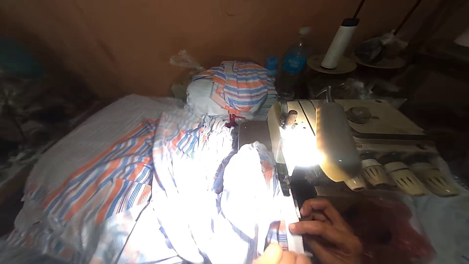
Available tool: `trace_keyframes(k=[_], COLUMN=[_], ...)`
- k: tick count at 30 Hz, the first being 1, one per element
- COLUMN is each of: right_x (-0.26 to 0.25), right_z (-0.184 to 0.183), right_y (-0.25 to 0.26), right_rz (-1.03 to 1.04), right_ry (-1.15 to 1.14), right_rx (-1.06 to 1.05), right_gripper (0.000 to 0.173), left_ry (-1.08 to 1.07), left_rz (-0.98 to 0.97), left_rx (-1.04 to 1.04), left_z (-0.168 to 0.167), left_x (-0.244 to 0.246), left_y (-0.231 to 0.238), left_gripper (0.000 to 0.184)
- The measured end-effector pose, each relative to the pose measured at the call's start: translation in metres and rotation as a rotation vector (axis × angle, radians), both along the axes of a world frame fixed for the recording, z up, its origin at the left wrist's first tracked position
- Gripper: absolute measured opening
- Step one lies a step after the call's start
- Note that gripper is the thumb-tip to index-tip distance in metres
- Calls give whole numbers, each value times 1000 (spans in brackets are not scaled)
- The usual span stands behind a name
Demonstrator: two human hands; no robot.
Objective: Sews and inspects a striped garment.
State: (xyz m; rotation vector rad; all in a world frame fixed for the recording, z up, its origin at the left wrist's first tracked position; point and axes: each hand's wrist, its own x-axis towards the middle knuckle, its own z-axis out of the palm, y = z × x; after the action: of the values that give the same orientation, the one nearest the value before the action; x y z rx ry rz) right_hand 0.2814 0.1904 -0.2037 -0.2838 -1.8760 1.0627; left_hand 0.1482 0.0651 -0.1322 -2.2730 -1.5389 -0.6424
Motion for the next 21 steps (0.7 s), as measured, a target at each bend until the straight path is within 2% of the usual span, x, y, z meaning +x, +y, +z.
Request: trace_keyframes(k=[3, 7, 9, 11, 14, 18, 21], right_x=[3, 1, -2, -5, -9, -8, -4], right_z=[3, 7, 7, 8, 8, 6, 3], right_y=[0, 1, 2, 4, 2, -2, -4], right_rz=[12, -16, -51, -79, -104, -139, -155], right_ry=[-18, -37, -38, -41, -36, -20, -31], right_rx=[3, 45, 95, 129, 149, 149, 156], right_gripper=[11, 7, 5, 6, 9, 6, 4], left_ry=[24, -20, 52, 114, 159, 100, -24], left_rz=[66, 43, 143, 265, 339, 194, 75], left_rx=[26, 51, 96, 55, 62, 70, 117], left_z=[0, -2, 1, 6, 27, 35, 7], left_x=[-3, -14, -20, -32, -39, -18, 6], left_y=[11, 22, 21, 14, 4, -3, -6], left_gripper=[24, 22, 21, 25, 27, 19, 20])
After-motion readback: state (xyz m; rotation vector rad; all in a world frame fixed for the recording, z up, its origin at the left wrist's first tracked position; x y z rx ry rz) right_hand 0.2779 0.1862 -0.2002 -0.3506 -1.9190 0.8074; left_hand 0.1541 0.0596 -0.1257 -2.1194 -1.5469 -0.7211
